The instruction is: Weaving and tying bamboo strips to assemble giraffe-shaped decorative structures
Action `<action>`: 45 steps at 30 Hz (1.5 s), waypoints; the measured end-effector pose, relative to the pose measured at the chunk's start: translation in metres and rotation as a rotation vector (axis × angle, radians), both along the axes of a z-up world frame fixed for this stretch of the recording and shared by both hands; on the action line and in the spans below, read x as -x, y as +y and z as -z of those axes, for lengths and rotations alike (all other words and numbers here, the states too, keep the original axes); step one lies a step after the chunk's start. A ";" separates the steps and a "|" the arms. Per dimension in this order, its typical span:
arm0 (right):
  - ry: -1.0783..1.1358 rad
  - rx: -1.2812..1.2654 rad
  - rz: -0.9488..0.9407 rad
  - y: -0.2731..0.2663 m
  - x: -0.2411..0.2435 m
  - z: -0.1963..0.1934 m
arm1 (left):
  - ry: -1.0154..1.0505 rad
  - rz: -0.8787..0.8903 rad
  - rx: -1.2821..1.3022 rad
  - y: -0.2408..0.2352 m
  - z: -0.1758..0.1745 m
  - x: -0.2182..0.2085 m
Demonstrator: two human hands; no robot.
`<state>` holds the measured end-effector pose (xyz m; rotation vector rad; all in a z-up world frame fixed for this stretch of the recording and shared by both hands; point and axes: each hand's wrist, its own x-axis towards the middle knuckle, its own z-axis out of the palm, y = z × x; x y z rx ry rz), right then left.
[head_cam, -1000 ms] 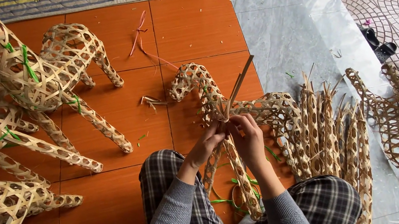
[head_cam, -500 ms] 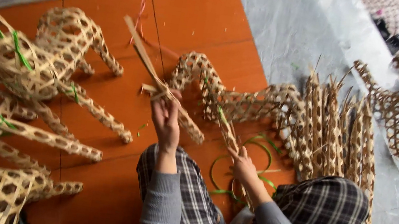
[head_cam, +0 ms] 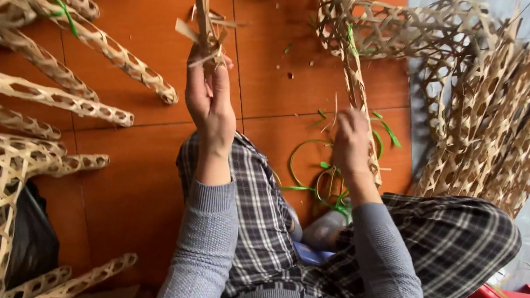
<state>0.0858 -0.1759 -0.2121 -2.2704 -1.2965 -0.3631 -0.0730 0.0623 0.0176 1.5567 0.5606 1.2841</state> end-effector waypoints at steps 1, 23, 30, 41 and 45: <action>0.035 0.057 -0.098 0.000 0.012 0.029 | 0.019 0.001 0.011 0.000 0.000 0.001; 0.314 0.222 0.484 -0.030 0.049 0.108 | 0.158 0.174 -0.052 -0.002 0.005 -0.010; -0.380 1.033 0.376 -0.073 0.012 0.167 | 0.157 0.198 -0.004 -0.002 0.008 -0.008; 0.276 0.793 0.784 -0.106 0.004 0.181 | 0.341 0.314 -0.167 -0.004 -0.005 -0.022; 0.434 0.714 0.835 -0.098 0.006 0.184 | 0.341 0.333 -0.179 -0.003 0.013 -0.022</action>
